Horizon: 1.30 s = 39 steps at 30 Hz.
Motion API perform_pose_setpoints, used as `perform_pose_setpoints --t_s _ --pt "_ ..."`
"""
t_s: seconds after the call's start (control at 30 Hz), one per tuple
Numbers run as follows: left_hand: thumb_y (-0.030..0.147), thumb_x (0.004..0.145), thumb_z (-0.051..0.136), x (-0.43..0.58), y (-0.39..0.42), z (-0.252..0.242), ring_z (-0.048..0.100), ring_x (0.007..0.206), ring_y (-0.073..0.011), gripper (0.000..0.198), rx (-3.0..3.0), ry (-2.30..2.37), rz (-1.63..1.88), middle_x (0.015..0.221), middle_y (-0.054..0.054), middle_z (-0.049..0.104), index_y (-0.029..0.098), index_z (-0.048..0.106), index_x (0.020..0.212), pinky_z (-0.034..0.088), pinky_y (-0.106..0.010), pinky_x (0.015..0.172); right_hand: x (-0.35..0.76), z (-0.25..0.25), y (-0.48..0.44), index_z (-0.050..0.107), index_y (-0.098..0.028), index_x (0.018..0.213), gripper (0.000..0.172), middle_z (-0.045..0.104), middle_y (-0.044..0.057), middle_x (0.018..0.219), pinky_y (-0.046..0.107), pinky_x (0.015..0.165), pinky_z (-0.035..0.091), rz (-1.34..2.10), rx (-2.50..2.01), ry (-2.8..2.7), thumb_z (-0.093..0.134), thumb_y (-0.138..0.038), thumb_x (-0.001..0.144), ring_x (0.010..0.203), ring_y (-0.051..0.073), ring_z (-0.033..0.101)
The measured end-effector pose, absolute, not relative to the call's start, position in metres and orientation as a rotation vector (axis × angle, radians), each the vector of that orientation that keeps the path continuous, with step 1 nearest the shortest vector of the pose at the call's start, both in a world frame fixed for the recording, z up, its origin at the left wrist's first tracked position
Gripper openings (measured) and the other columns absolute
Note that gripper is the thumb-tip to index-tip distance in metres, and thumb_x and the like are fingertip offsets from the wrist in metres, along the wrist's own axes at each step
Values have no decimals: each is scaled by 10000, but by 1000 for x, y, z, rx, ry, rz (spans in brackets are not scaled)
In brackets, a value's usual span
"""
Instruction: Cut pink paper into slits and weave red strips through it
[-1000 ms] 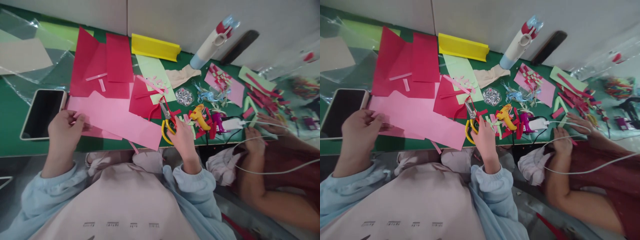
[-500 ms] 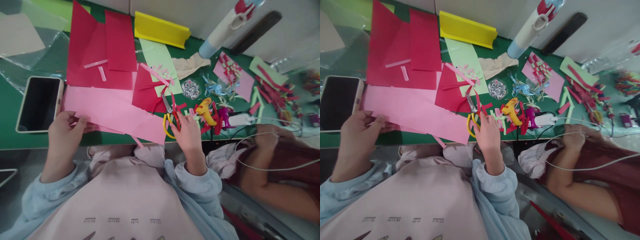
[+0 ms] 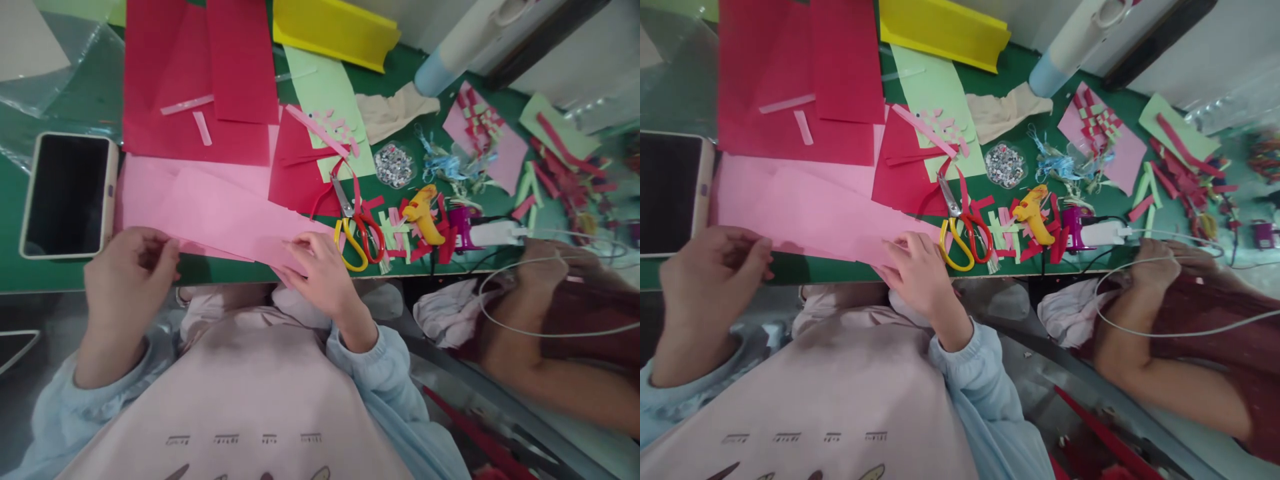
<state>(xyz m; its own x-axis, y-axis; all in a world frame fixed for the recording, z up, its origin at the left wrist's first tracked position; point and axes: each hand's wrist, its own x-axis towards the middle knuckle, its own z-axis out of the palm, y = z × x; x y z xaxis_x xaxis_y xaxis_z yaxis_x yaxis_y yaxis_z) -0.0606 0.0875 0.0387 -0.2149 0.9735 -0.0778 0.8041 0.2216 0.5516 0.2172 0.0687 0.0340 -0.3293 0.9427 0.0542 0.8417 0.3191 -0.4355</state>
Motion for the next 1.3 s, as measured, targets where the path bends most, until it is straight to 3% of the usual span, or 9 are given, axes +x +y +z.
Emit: perform_pose_setpoints --t_s 0.13,0.37,0.77,1.0,1.3 --pt "375 888 636 -39 81 33 684 633 -144 177 2127 1763 692 761 -13 743 208 693 904 463 -242 581 208 30 70 643 -220 1284 371 588 113 1240 419 1017 456 496 -1591 -2307 609 -383 952 1203 246 516" --pt "266 915 637 -22 87 20 617 489 -137 90 2823 1416 674 706 -2 746 211 700 881 358 -288 438 208 24 70 633 -241 1307 394 591 105 1267 428 1032 454 513 -1594 -2294 614 -402 948 1236 253 509" --pt "214 904 633 -23 97 25 502 447 -130 129 3056 1194 632 554 36 575 208 644 775 347 -289 446 209 19 72 659 -228 1278 390 597 103 1249 440 1046 435 521 -1591 -2244 631 -415 937 1222 257 510" --pt "184 888 626 -27 98 18 531 480 -118 85 3017 1156 660 582 43 610 224 649 816 367 -278 492 208 18 73 675 -244 1249 368 611 85 1224 425 1032 438 507 -1591 -2212 647 -421 929 1187 243 525" --pt "136 836 649 -32 95 18 563 459 -124 84 2931 1221 791 547 55 625 210 619 815 367 -276 442 208 16 74 683 -243 1238 375 612 82 1212 419 1036 431 520 -1599 -2194 647 -445 924 1174 237 526"
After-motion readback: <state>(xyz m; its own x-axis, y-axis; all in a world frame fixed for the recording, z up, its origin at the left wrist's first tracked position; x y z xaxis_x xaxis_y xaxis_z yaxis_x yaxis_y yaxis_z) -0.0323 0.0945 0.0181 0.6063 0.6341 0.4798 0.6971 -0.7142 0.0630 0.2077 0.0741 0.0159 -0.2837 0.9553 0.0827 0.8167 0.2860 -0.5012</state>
